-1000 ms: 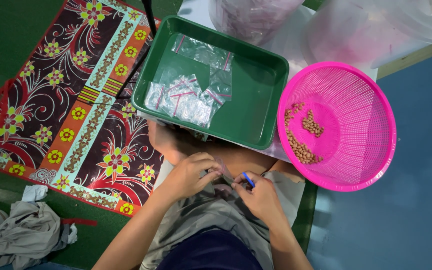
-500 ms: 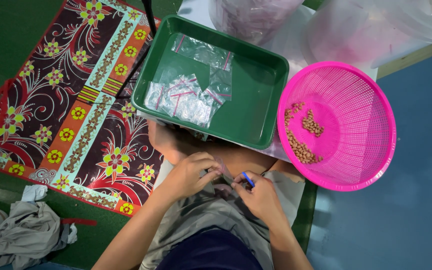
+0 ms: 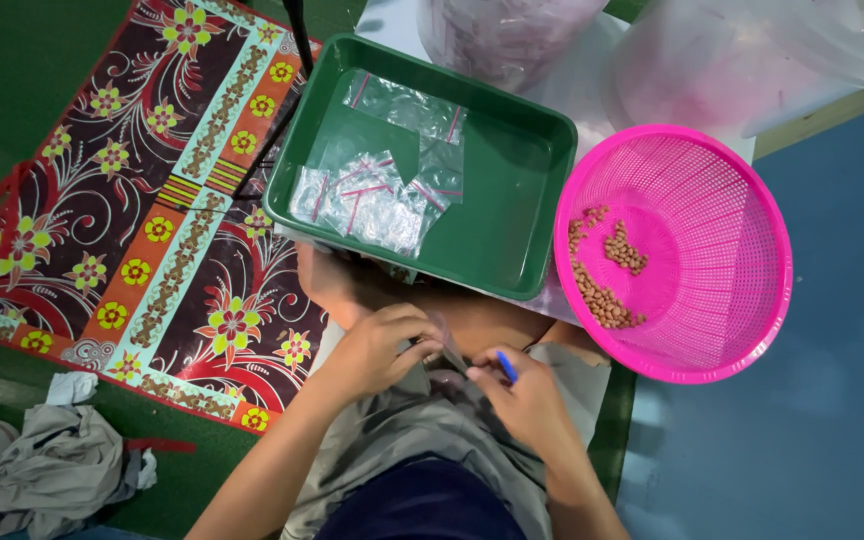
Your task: Packing small food pellets into individual plastic zip-lock bags using a spoon and sealing them manually.
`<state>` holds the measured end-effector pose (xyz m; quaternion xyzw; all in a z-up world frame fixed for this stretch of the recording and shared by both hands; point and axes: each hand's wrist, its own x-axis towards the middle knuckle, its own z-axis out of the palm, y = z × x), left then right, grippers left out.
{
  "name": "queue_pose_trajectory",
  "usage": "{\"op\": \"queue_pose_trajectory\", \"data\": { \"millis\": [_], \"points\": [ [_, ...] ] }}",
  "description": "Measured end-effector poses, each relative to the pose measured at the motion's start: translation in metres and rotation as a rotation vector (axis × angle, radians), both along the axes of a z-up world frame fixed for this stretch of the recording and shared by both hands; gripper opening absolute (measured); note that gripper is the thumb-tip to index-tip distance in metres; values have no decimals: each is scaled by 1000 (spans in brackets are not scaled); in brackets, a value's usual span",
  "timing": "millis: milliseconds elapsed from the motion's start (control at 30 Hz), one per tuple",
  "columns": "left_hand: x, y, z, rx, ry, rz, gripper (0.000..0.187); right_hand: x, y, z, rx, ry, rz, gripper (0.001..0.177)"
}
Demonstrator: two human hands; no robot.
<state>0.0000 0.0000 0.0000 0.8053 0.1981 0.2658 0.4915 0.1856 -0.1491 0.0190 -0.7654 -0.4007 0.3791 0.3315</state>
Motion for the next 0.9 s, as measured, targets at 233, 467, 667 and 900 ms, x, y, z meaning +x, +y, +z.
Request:
{"op": "queue_pose_trajectory", "data": {
  "millis": [233, 467, 667, 900],
  "points": [
    [-8, 8, 35, 92, -65, 66, 15, 55, -66, 42, 465, 98, -16, 70],
    [-11, 20, 54, 207, -66, 368, 18, 102, -48, 69, 803, -188, -505, 48],
    [-10, 24, 61, 289, -101, 410, 20, 115, -28, 61, 549, -912, -167, 18],
    [-6, 36, 20, 453, -227, 334, 10, 119, -30, 37, 664, -707, -151, 20]
  ]
}}
